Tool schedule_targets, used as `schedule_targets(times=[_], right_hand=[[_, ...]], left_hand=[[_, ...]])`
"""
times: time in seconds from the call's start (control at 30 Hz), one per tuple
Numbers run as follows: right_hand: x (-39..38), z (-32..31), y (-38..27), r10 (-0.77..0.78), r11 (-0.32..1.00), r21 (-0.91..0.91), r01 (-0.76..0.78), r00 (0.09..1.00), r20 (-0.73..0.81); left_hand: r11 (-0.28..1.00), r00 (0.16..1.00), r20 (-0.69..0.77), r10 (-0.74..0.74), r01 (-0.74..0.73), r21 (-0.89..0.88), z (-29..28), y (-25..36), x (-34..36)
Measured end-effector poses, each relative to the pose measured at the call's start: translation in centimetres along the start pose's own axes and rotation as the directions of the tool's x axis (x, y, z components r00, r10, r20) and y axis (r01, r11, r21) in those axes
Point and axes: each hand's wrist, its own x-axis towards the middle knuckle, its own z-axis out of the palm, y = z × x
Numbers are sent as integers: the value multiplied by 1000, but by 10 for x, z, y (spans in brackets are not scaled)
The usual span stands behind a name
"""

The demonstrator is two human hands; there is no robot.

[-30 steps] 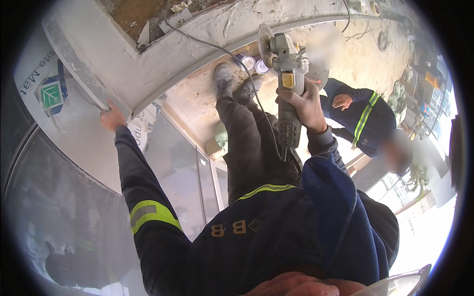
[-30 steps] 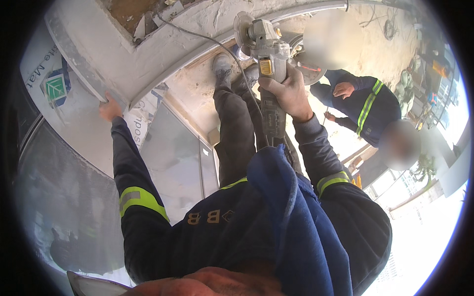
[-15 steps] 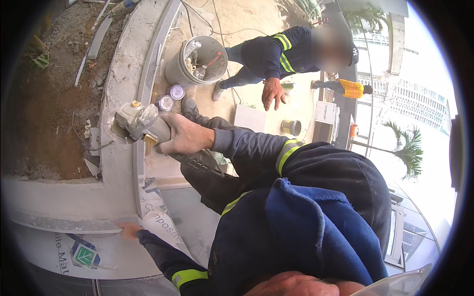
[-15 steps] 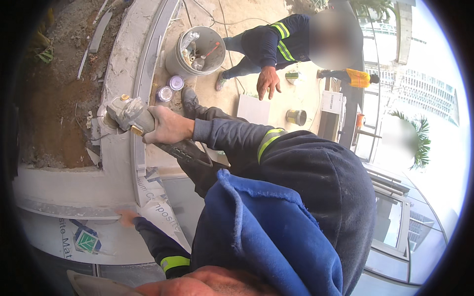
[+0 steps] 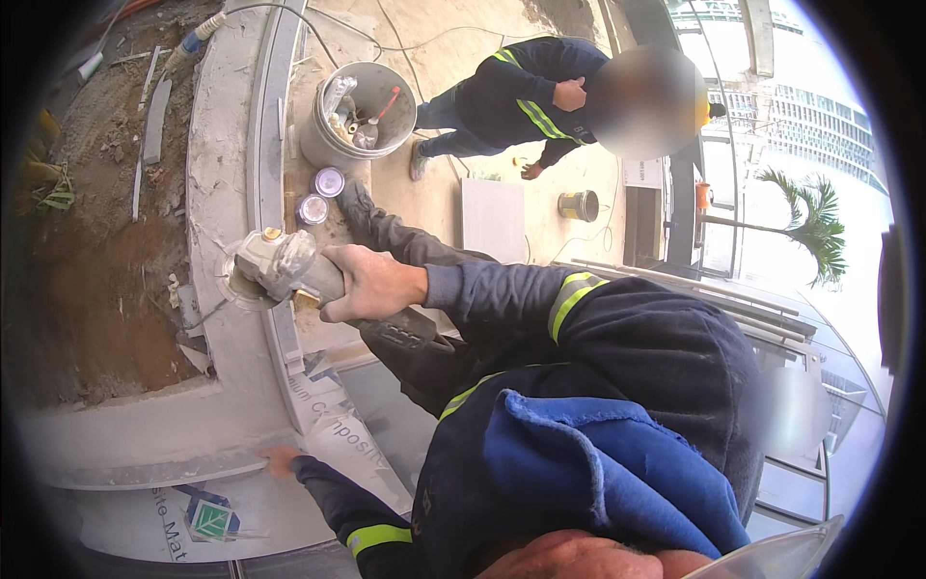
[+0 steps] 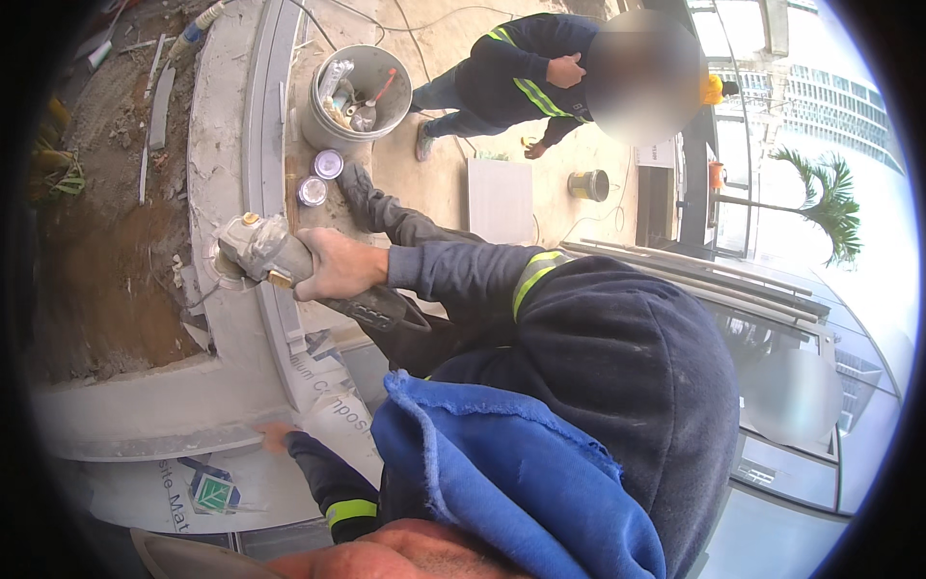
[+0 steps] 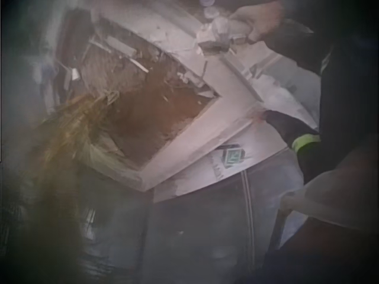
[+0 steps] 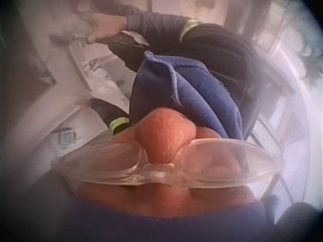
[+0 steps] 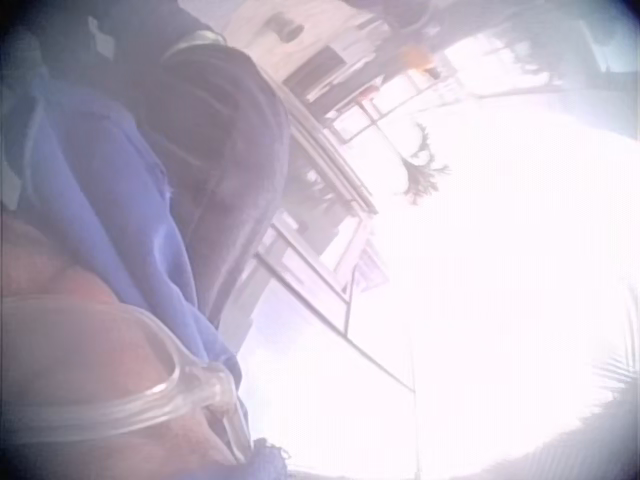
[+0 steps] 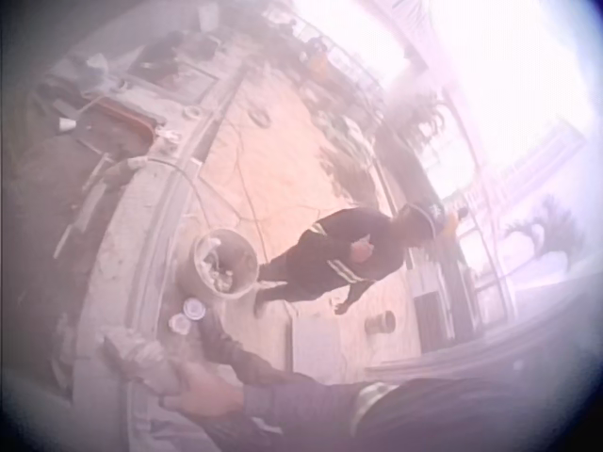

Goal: The person uses an angle grinder to cut and grind a concrete ledge or beam. They hold the tool with both hands and move it along the surface, creating dust and removing material.

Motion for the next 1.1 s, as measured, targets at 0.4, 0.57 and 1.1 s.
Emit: schedule_targets(times=[0.4, 0.57, 1.1], right_hand=[[-6, -35, 23, -35, 999, -12, 36, 997, 72], [15, -22, 15, -50, 997, -50, 62, 974, 220], [59, -2, 7, -32, 960, -234, 153, 892, 451]], left_hand=[[979, 997, -42, 72, -62, 197, 5, -6, -17], [995, 994, -61, -87, 90, 39, 16, 0, -11], [965, 956, -295, 7, -83, -249, -16, 19, -51]])
